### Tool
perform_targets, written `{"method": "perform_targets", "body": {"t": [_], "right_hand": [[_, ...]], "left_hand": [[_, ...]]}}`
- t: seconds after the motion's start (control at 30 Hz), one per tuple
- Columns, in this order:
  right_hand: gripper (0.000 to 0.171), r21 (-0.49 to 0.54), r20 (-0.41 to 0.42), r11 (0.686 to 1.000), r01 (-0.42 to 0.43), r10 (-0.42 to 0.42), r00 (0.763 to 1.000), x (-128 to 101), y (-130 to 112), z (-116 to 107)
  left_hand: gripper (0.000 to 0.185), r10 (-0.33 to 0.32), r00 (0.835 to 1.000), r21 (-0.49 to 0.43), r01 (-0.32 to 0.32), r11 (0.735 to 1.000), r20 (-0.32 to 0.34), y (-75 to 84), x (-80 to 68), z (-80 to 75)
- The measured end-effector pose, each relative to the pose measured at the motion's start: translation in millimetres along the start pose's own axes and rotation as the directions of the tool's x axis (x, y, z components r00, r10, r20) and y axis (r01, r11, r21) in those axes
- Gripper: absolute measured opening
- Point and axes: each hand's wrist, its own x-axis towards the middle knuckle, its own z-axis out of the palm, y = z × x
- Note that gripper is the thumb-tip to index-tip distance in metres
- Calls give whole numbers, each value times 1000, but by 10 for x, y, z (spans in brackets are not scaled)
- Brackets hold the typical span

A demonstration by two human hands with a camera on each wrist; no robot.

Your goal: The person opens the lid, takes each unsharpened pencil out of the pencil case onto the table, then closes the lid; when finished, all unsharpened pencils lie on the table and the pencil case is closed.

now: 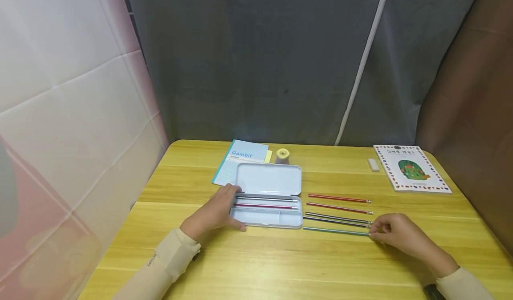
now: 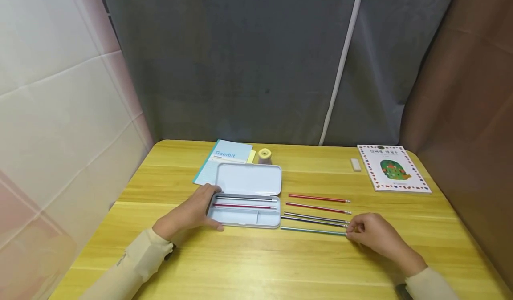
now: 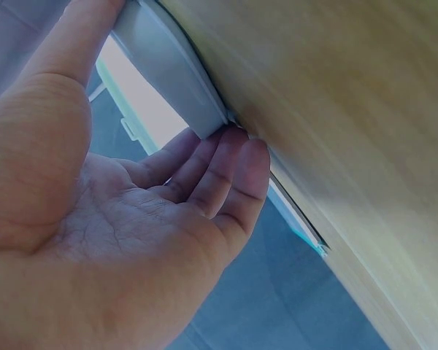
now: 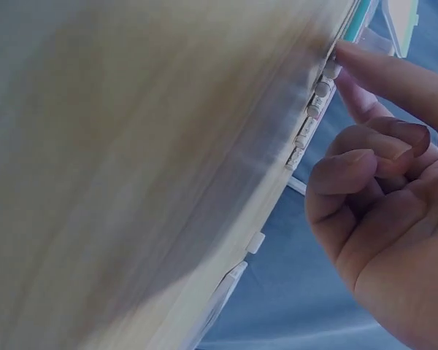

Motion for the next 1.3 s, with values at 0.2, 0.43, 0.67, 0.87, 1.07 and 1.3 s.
{"method": "perform_targets", "body": {"t": [0.2, 0.43, 0.67, 0.87, 1.07, 1.3], "right_hand": [[7, -91, -19, 996, 12, -14, 1000, 32, -6, 6], [8, -65, -64, 998, 15, -19, 998, 47, -49, 4], [6, 41, -107, 995, 94, -89, 990, 200, -233, 47], [12, 77, -114, 987, 143, -134, 984, 456, -469, 137], [14, 189, -105, 973, 133, -115, 988, 765, -747, 245], [16, 248, -56, 960, 126, -116, 992, 1049, -949, 414]], "left_hand": [[111, 10, 1000, 0, -10, 1000, -2, -10, 0, -1], [111, 9, 1000, 1, -9, 1000, 5, -26, -1, -7], [111, 20, 1000, 4, -20, 1000, -5, -26, -14, -22], [112, 35, 999, 12, -35, 999, -13, -29, -9, -10], [111, 31, 999, 7, -31, 999, -11, -19, -16, -24], [110, 30, 1000, -3, -30, 1000, -9, -9, -22, -20]]}}
